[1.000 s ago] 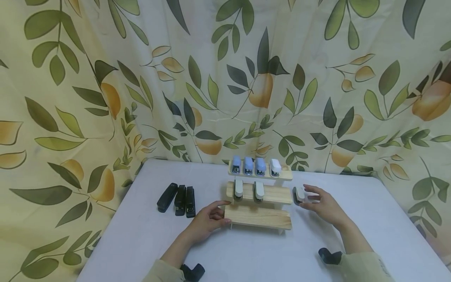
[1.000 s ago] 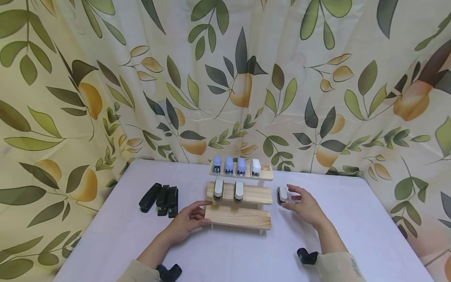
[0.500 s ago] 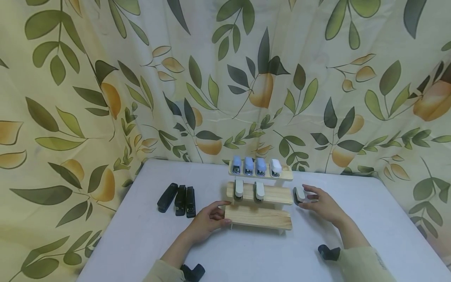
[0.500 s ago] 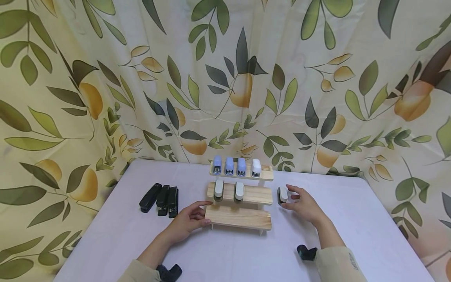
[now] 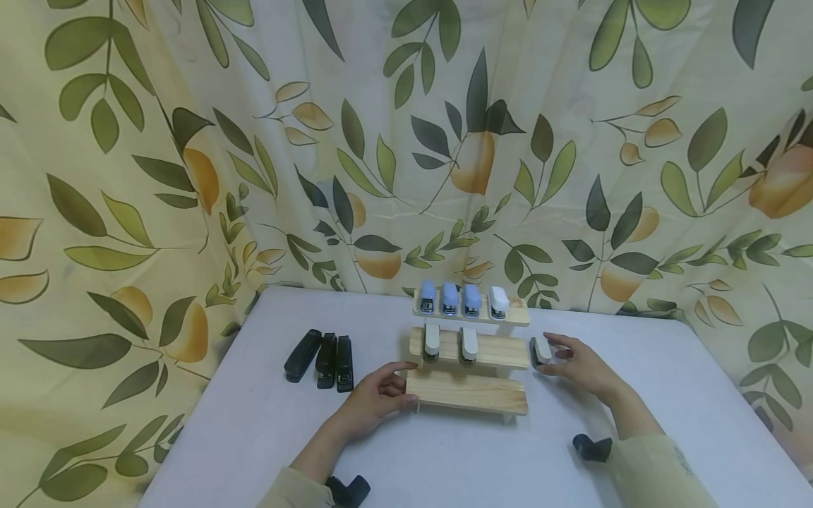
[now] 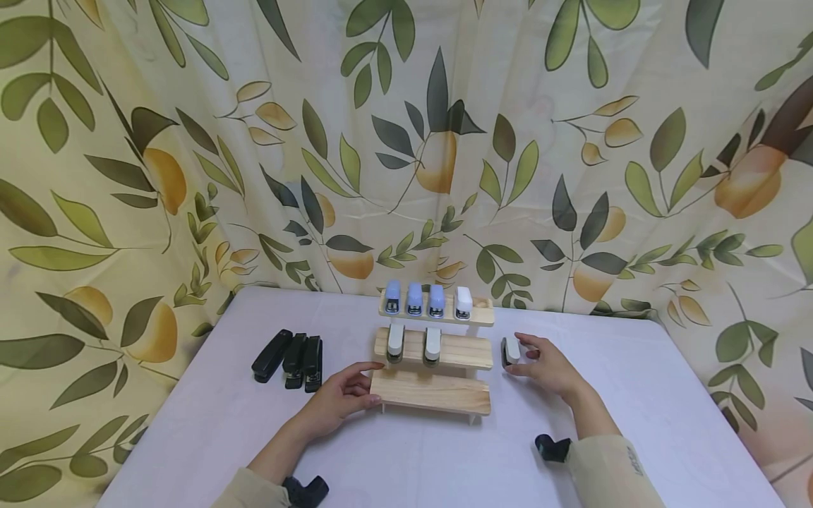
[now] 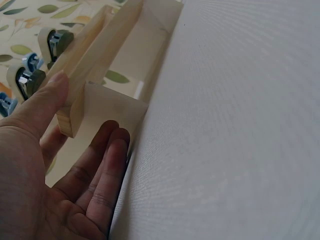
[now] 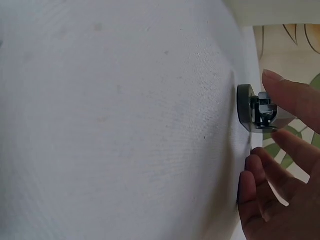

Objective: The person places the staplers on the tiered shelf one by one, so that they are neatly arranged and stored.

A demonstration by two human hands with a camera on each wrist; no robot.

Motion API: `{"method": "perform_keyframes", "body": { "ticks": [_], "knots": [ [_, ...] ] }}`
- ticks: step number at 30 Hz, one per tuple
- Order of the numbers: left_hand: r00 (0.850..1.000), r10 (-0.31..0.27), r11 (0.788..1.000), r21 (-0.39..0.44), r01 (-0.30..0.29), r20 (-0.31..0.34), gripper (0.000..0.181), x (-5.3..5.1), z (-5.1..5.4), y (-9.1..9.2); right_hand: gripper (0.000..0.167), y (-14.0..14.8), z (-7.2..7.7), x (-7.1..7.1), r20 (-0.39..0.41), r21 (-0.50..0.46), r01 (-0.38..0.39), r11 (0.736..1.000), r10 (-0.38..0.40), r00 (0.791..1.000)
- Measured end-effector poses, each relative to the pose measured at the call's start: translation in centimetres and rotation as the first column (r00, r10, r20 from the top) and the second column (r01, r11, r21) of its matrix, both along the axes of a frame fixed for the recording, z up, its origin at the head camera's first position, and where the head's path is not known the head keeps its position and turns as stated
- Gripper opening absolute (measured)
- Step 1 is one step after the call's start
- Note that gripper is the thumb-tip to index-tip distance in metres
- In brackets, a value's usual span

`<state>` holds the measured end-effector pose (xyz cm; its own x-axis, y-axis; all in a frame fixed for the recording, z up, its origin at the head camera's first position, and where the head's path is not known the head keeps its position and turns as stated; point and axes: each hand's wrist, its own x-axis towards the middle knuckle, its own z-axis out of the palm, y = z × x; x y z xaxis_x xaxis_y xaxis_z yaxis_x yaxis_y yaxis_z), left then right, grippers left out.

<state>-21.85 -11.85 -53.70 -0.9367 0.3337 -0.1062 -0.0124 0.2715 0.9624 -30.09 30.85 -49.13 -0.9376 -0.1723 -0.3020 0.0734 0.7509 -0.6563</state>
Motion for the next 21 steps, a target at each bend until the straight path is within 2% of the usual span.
{"method": "perform_keyframes", "body": {
  "ticks": [11, 21],
  "knots": [
    [1.0, 0.0, 1.0, -0.008, 0.0, -0.006, 0.055, 0.0, 0.0, 0.0, 0.094, 0.0, 0.0, -1.1, 0.034, 0.032, -0.019, 0.999, 0.018, 0.999],
    [1.0, -0.009, 1.0, 0.005, 0.009, -0.009, 0.055, 0.1, 0.1, 0.0, 0.086, 0.0, 0.1, -1.3, 0.021, 0.03, -0.023, 0.999, 0.022, 1.0]
  ]
}}
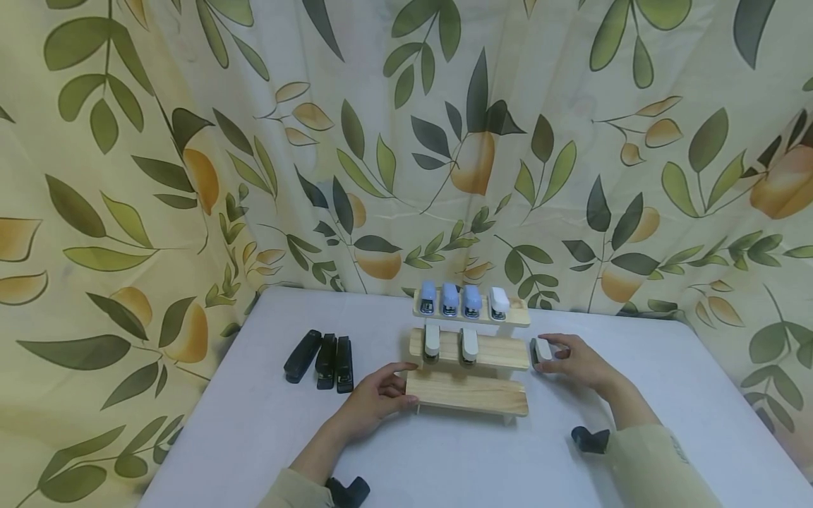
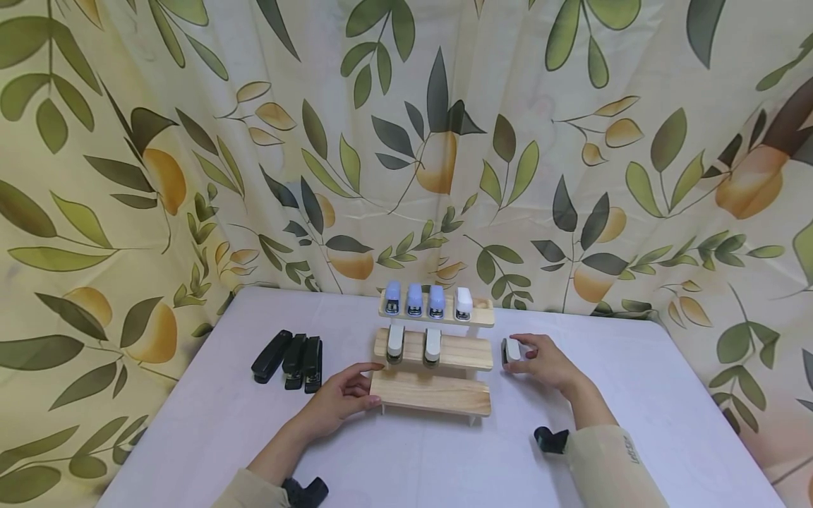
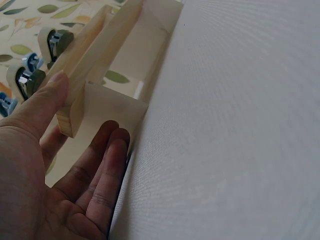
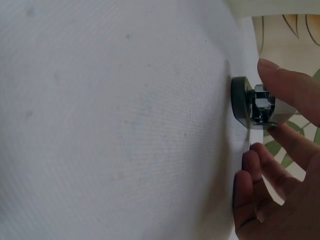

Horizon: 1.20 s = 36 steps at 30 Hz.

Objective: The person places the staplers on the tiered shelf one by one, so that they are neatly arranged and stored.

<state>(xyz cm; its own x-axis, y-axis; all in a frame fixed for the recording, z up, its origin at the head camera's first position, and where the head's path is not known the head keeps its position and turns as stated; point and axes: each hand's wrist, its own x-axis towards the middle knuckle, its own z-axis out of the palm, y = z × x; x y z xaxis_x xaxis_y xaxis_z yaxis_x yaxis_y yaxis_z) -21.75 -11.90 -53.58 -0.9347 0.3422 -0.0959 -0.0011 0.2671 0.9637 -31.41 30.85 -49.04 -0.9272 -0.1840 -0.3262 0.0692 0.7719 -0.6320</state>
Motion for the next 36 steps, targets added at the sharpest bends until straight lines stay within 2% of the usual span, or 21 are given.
{"method": "perform_keyframes", "body": {
  "ticks": [8, 23, 36],
  "knots": [
    [1.0, 0.001, 1.0, -0.001, -0.001, 0.0, 0.055, -0.1, 0.1, 0.0, 0.086, 0.0, -0.2, 0.1, -0.014, -0.026, 0.017, 1.0, -0.017, 1.0],
    [1.0, 0.0, 1.0, 0.006, -0.001, 0.011, 0.057, -0.1, -0.1, 0.0, 0.096, 0.0, -0.2, 0.6, 0.01, -0.003, 0.079, 0.997, -0.079, 0.997],
    [1.0, 0.0, 1.0, 0.003, 0.0, -0.002, 0.056, -0.1, -0.1, 0.1, 0.091, -0.2, 0.9, 1.7, -0.015, -0.014, 0.051, 0.999, -0.051, 0.999]
  ]
}}
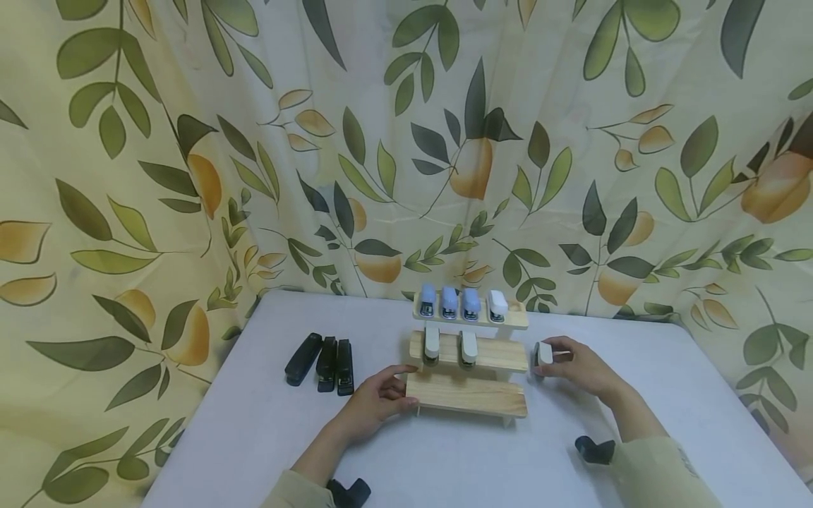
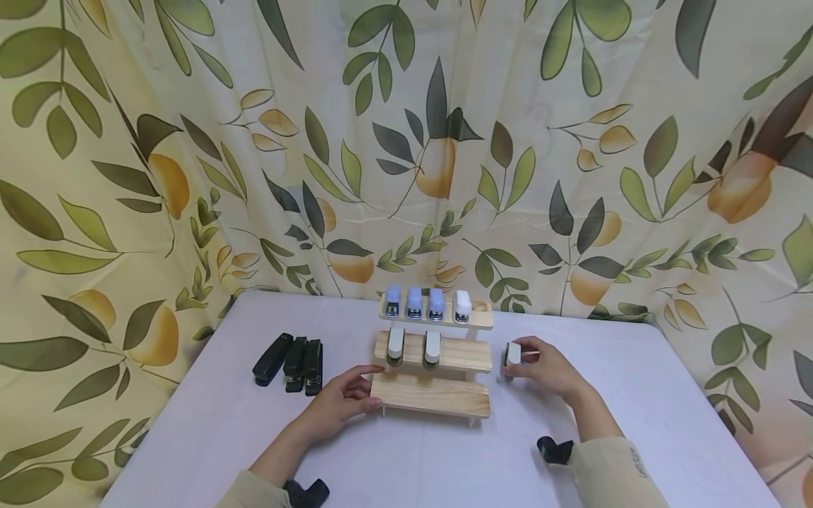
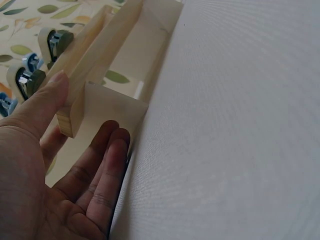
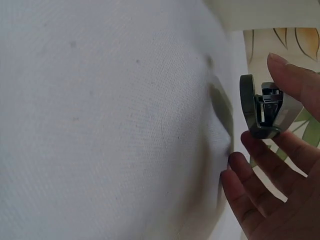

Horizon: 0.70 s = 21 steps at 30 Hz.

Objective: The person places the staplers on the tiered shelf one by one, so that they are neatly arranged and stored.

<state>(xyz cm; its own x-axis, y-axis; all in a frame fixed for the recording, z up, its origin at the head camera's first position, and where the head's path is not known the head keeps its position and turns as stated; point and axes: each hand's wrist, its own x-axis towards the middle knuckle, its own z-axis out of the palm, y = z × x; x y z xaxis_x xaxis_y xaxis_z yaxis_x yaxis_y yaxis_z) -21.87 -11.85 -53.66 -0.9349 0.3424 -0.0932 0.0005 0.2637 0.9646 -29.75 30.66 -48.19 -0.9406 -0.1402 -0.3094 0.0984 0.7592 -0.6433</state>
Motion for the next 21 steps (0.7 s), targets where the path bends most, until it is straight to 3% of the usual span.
{"method": "perform_keyframes", "body": {
  "ticks": [11, 21],
  "knots": [
    [1.0, 0.001, 1.0, -0.01, -0.001, -0.001, 0.056, 0.0, -0.1, 0.0, 0.087, -0.1, 0.3, 0.5, -0.036, 0.004, -0.018, 1.0, 0.018, 0.999],
    [1.0, -0.002, 1.0, -0.005, 0.002, -0.002, 0.056, 0.1, 0.1, 0.0, 0.085, -0.9, 1.7, 1.4, -0.087, 0.007, -0.042, 0.999, 0.043, 0.995]
  ]
}}
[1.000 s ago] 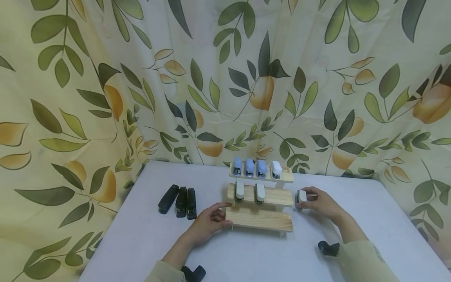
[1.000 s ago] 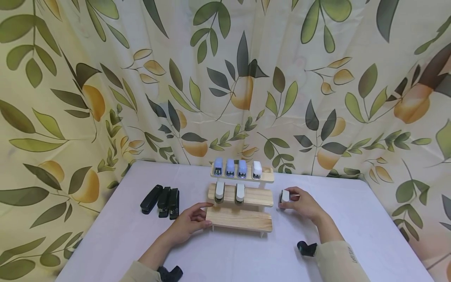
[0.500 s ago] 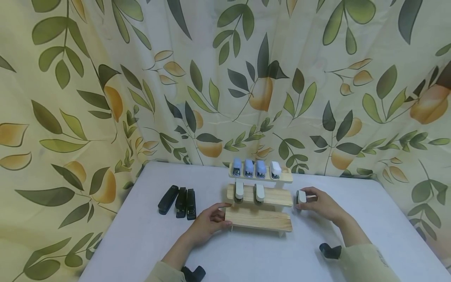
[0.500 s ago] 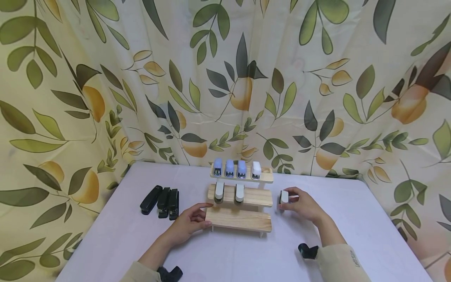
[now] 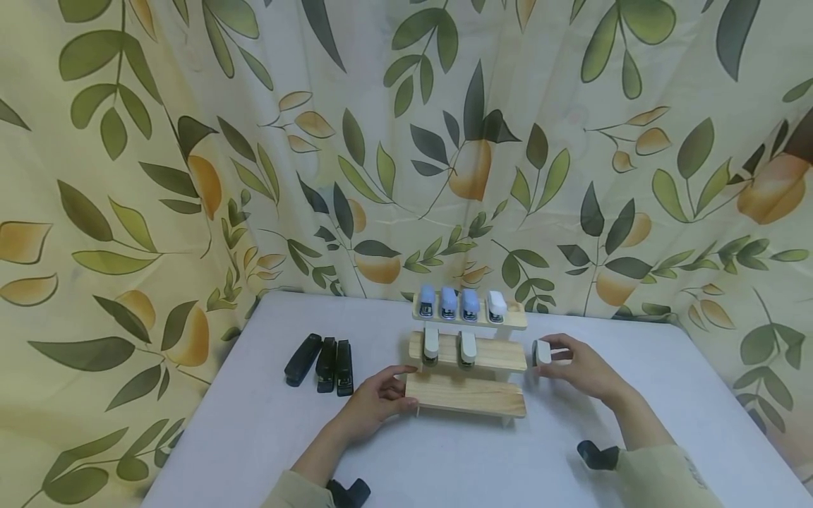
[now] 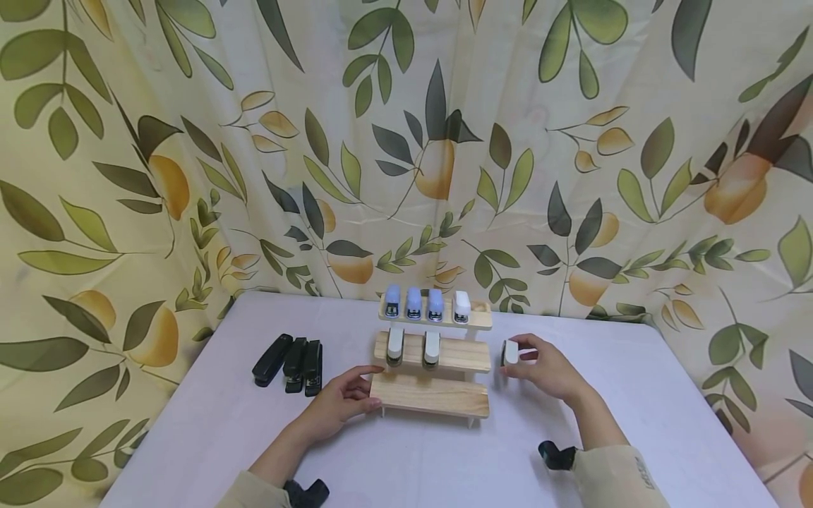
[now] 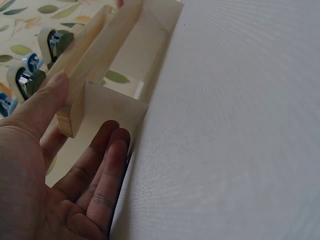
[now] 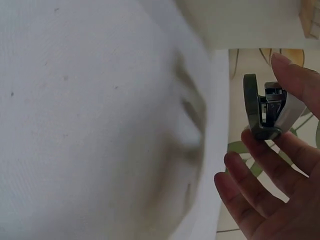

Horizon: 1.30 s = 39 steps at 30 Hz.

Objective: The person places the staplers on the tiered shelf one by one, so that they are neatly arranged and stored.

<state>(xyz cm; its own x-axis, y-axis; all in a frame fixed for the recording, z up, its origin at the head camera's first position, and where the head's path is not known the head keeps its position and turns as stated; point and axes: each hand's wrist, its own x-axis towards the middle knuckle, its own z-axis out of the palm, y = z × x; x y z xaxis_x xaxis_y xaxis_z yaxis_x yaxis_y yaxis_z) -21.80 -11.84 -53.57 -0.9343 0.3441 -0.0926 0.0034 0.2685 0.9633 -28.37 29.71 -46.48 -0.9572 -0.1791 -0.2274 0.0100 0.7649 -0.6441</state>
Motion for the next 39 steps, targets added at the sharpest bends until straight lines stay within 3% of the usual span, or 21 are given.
{"method": "perform_keyframes", "body": {
  "ticks": [11, 39],
  "knots": [
    [1.0, 0.011, 1.0, 0.001, -0.011, 0.011, 0.056, 0.1, 0.0, 0.0, 0.085, -0.9, 1.6, 1.0, -0.074, -0.003, -0.021, 1.0, 0.021, 0.997],
    [1.0, 0.001, 1.0, 0.004, -0.001, -0.006, 0.056, 0.1, -0.1, 0.0, 0.084, -2.0, 4.3, 3.2, -0.173, 0.018, -0.022, 1.0, 0.024, 0.985]
  ]
}}
